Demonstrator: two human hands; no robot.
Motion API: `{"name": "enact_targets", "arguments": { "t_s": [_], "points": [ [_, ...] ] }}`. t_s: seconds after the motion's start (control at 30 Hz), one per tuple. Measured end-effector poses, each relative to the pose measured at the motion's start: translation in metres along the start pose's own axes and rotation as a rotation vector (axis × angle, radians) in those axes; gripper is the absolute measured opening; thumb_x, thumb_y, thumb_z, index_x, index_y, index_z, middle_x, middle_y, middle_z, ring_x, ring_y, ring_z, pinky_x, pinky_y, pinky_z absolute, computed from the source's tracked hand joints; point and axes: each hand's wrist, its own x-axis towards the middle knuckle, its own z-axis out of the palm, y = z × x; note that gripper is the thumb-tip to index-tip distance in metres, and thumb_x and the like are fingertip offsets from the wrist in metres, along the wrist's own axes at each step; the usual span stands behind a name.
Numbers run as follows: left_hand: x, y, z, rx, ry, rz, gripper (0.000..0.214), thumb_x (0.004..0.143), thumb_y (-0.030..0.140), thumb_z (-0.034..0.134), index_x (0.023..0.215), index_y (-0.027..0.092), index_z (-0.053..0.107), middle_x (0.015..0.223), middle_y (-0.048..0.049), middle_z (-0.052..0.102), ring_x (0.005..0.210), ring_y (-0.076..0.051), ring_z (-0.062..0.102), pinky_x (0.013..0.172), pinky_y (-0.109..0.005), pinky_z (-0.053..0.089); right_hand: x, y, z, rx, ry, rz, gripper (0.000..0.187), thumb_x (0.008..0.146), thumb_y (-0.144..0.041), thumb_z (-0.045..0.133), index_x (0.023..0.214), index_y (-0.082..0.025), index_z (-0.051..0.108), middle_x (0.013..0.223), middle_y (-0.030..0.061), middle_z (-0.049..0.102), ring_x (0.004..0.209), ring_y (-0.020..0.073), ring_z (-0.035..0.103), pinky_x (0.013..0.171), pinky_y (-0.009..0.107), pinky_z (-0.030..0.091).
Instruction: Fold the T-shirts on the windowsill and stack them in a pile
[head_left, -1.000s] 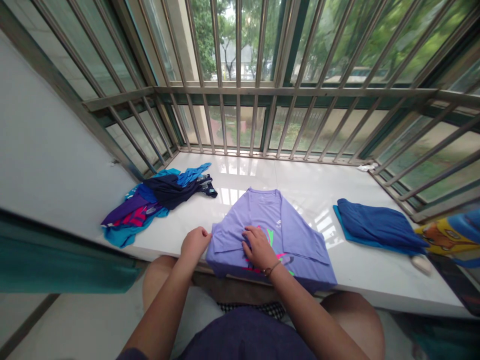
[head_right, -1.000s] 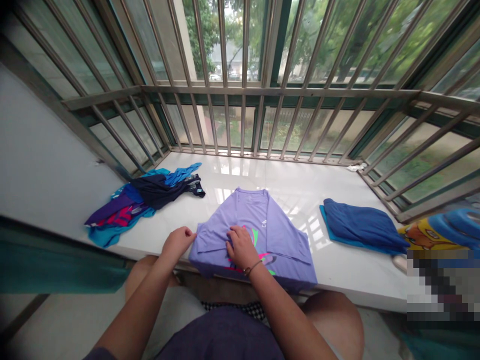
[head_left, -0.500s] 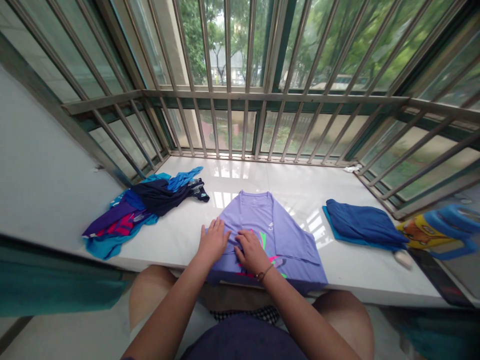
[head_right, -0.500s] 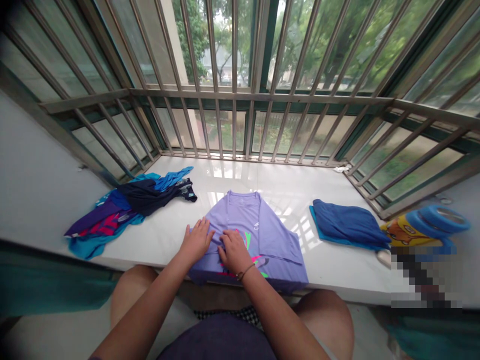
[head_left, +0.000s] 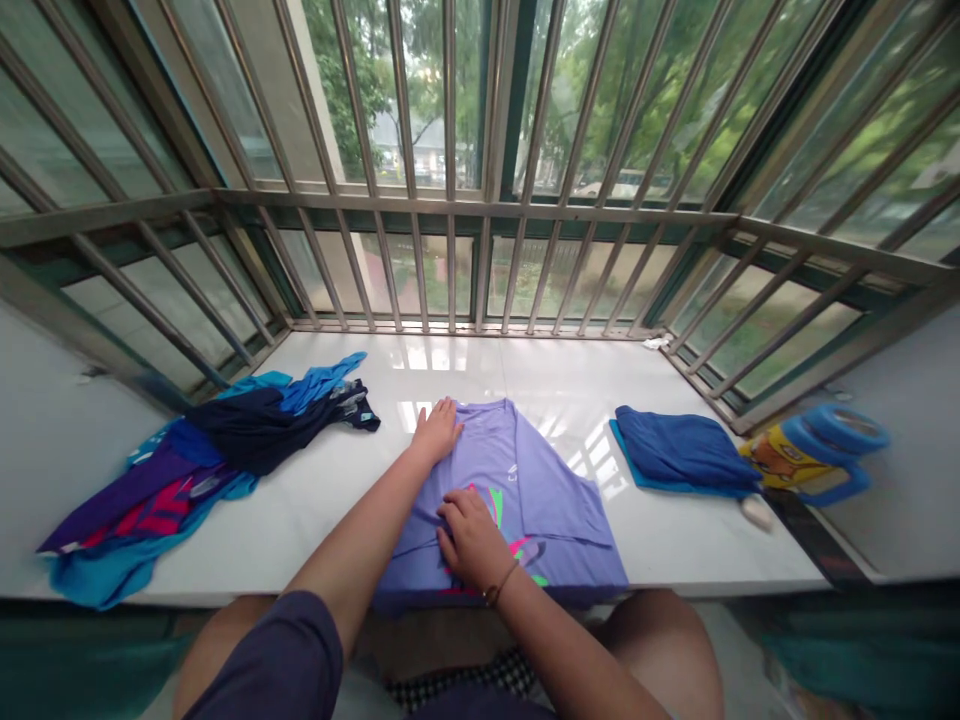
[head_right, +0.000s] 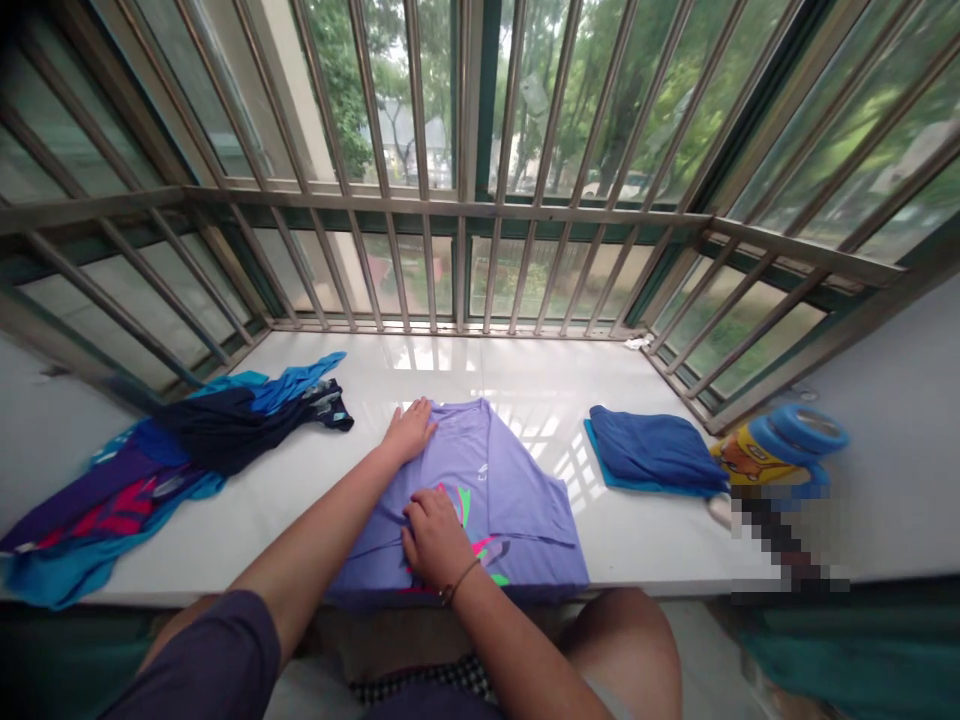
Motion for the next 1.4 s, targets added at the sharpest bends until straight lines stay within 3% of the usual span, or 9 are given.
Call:
{"name": "enact_targets", "arguments": {
  "t_s": [0.23, 0.37, 0.53, 0.67, 0.73, 0.83, 1.1, 1.27, 1.4],
  "points": [
    [0.013, 0.001, 0.004, 0.016, 0.003, -0.136, 0.073, 0.110, 0.056, 0.026, 0.173, 0.020, 0.029, 0.181, -0.0125, 0.023, 0.168, -0.034, 0.020, 0.133, -0.068, 0.017, 0.001, -0.001, 0.002, -0.025, -0.010, 0.003, 0.031, 0.097, -0.023, 0.070, 0.127, -0.021, 0.065, 0.135, 0.0114, 0.064, 0.129, 0.0280, 0.056, 0.123, 0.049, 0.040],
    [0.014, 0.007, -0.001, 0.059, 0.044, -0.169, 0.069, 0.111, 0.049, 0.029, 0.172, 0.016, 0.032, 0.181, -0.0152, 0.022, 0.168, -0.035, 0.020, 0.132, -0.070, 0.016, -0.008, -0.005, -0.008, -0.104, 0.004, -0.023, 0.031, 0.100, -0.030, 0.070, 0.130, -0.023, 0.064, 0.136, 0.0106, 0.065, 0.133, 0.0289, 0.054, 0.121, 0.049, 0.040],
    [0.015, 0.043, 0.000, -0.033, 0.147, 0.161, 0.059, 0.107, 0.020, 0.035, 0.165, 0.015, 0.047, 0.175, -0.0158, 0.039, 0.162, -0.029, 0.036, 0.134, -0.056, 0.024, -0.039, 0.005, -0.043, -0.300, 0.122, 0.312, 0.022, 0.104, -0.028, 0.063, 0.126, -0.024, 0.066, 0.116, 0.0116, 0.069, 0.109, 0.0300, 0.059, 0.099, 0.046, 0.045],
    [0.021, 0.088, 0.009, -0.112, 0.082, 0.390, 0.054, 0.106, 0.020, 0.043, 0.157, 0.023, 0.058, 0.168, -0.0082, 0.052, 0.155, -0.022, 0.047, 0.133, -0.042, 0.031, -0.060, 0.026, -0.063, -0.444, 0.146, 0.564, 0.024, 0.101, -0.031, 0.067, 0.123, -0.021, 0.066, 0.113, 0.0157, 0.067, 0.106, 0.0346, 0.058, 0.088, 0.046, 0.045],
    [0.024, 0.107, 0.014, -0.131, 0.067, 0.411, 0.052, 0.108, 0.025, 0.042, 0.158, 0.021, 0.057, 0.168, -0.0096, 0.051, 0.155, -0.023, 0.047, 0.133, -0.045, 0.032, -0.064, 0.034, -0.065, -0.472, 0.130, 0.551, 0.008, 0.104, -0.028, 0.063, 0.108, -0.022, 0.068, 0.104, 0.0135, 0.067, 0.100, 0.0320, 0.058, 0.085, 0.044, 0.044],
    [0.027, 0.121, 0.021, -0.146, 0.050, 0.382, 0.055, 0.111, 0.034, 0.038, 0.161, 0.016, 0.051, 0.171, -0.0129, 0.046, 0.157, -0.028, 0.045, 0.131, -0.052, 0.034, -0.067, 0.036, -0.064, -0.520, 0.126, 0.472, 0.014, 0.106, -0.021, 0.057, 0.094, -0.023, 0.065, 0.093, 0.0100, 0.066, 0.091, 0.0277, 0.057, 0.082, 0.041, 0.042],
    [0.023, 0.114, 0.030, -0.145, 0.031, 0.344, 0.059, 0.112, 0.042, 0.035, 0.164, 0.018, 0.048, 0.174, -0.0106, 0.041, 0.162, -0.027, 0.036, 0.136, -0.053, 0.023, -0.083, 0.042, -0.078, -0.405, 0.065, 0.346, 0.014, 0.108, -0.026, 0.057, 0.099, -0.023, 0.067, 0.097, 0.0071, 0.070, 0.094, 0.0259, 0.061, 0.084, 0.038, 0.041],
    [0.021, 0.116, 0.028, -0.134, 0.031, 0.337, 0.061, 0.111, 0.045, 0.038, 0.165, 0.020, 0.046, 0.177, -0.0104, 0.035, 0.163, -0.028, 0.035, 0.136, -0.051, 0.023, -0.087, 0.093, -0.129, -0.434, 0.190, 0.664, 0.020, 0.108, -0.030, 0.053, 0.116, -0.020, 0.068, 0.110, 0.0123, 0.074, 0.100, 0.0277, 0.066, 0.086, 0.037, 0.045],
    [0.020, 0.117, 0.026, -0.125, 0.032, 0.330, 0.063, 0.110, 0.048, 0.039, 0.165, 0.019, 0.046, 0.178, -0.0111, 0.033, 0.163, -0.028, 0.035, 0.136, -0.049, 0.023, -0.083, 0.129, -0.153, -0.270, 0.194, 0.949, 0.029, 0.105, -0.037, 0.059, 0.124, -0.016, 0.064, 0.095, 0.0094, 0.075, 0.089, 0.0250, 0.071, 0.075, 0.032, 0.044]
  ]
}}
